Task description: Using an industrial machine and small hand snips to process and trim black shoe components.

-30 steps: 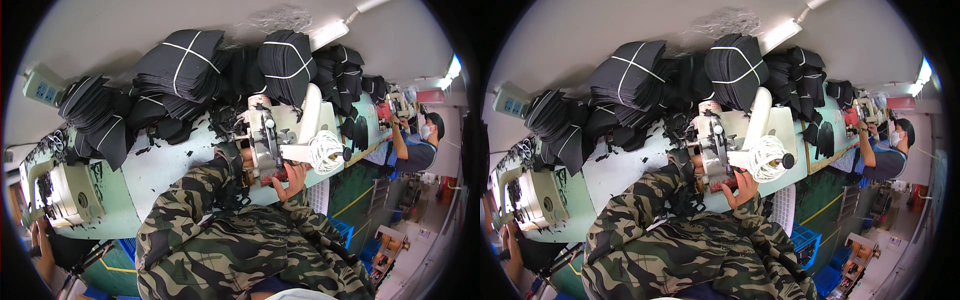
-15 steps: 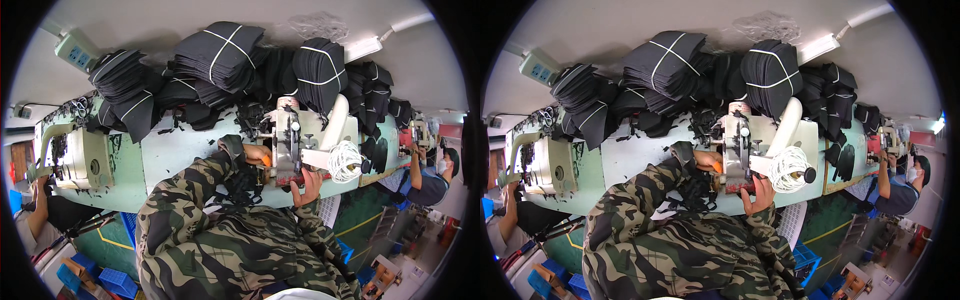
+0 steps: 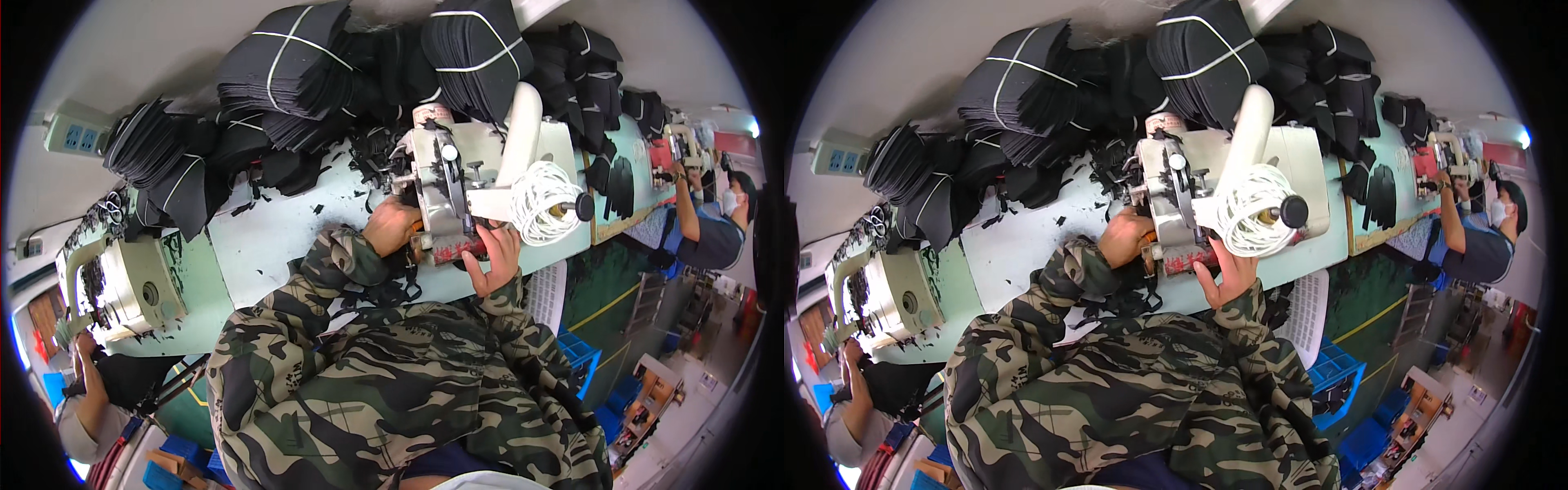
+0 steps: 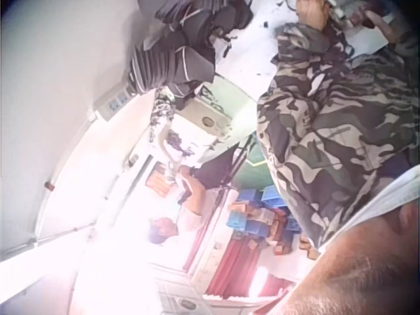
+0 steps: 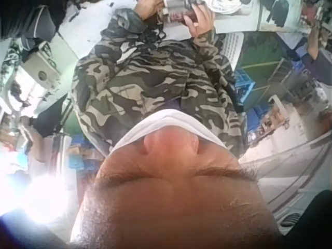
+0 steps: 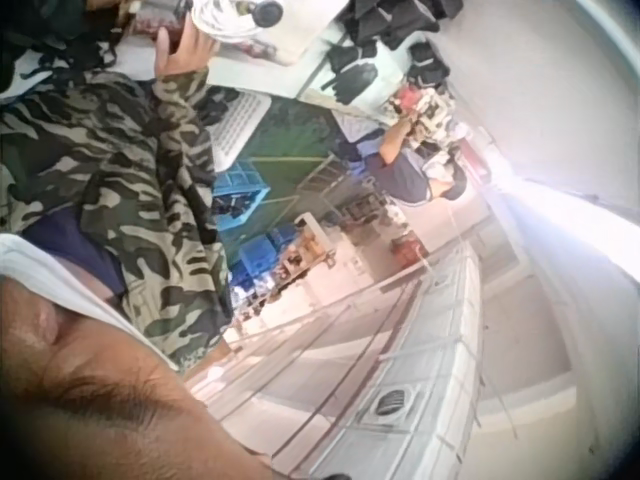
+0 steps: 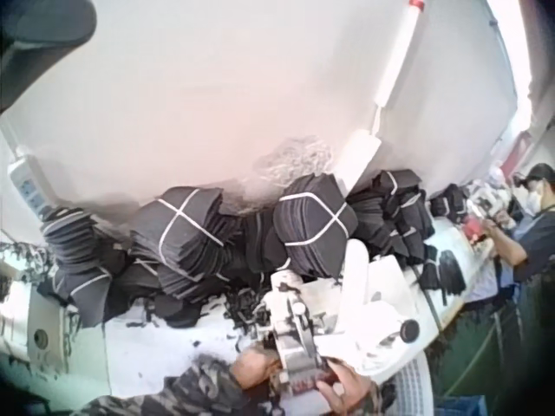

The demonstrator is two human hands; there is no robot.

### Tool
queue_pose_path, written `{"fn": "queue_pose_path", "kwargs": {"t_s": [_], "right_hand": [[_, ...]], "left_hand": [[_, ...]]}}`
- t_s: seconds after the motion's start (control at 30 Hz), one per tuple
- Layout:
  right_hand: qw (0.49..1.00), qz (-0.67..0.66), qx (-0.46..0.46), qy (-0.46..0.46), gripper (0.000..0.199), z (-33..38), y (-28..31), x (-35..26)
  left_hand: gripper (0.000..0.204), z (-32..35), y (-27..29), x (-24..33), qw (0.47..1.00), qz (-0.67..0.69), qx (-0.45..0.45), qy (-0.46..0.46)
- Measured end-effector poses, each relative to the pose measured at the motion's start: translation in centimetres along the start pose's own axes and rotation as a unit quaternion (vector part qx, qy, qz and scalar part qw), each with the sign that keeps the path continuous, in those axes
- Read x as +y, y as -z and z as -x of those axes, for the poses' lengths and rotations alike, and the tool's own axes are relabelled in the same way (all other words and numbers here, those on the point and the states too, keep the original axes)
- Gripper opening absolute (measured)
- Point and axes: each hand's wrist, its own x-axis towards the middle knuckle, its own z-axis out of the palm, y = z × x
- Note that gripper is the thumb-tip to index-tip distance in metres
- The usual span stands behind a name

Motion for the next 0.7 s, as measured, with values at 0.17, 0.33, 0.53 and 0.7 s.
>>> {"fn": "queue_pose_path", "kwargs": {"t_s": [0.17, 0.33, 0.53, 0.7], "right_hand": [[0.999, -0.032, -0.012, -0.031, 0.044, 0.5, 0.0, 0.0], [0.998, -0.045, 0.017, -0.031, 0.043, 1.2, -0.3, 0.7], [0.997, -0.057, 0.030, -0.038, 0.042, 1.9, -0.5, 1.4], [0.995, -0.089, -0.004, -0.042, 0.039, 1.8, -0.2, 0.7]], "left_hand": [[0.011, 1.0, 1.0, 0.2, 1.000, 0.008, 0.001, 0.022], [0.016, 0.5, 0.9, -4.0, 0.946, 0.196, -0.139, 0.216], [0.014, 1.5, 3.3, 1.7, 0.970, 0.131, -0.114, 0.170], [0.014, 5.0, 4.3, -2.6, 0.939, 0.245, -0.122, 0.208]]}}
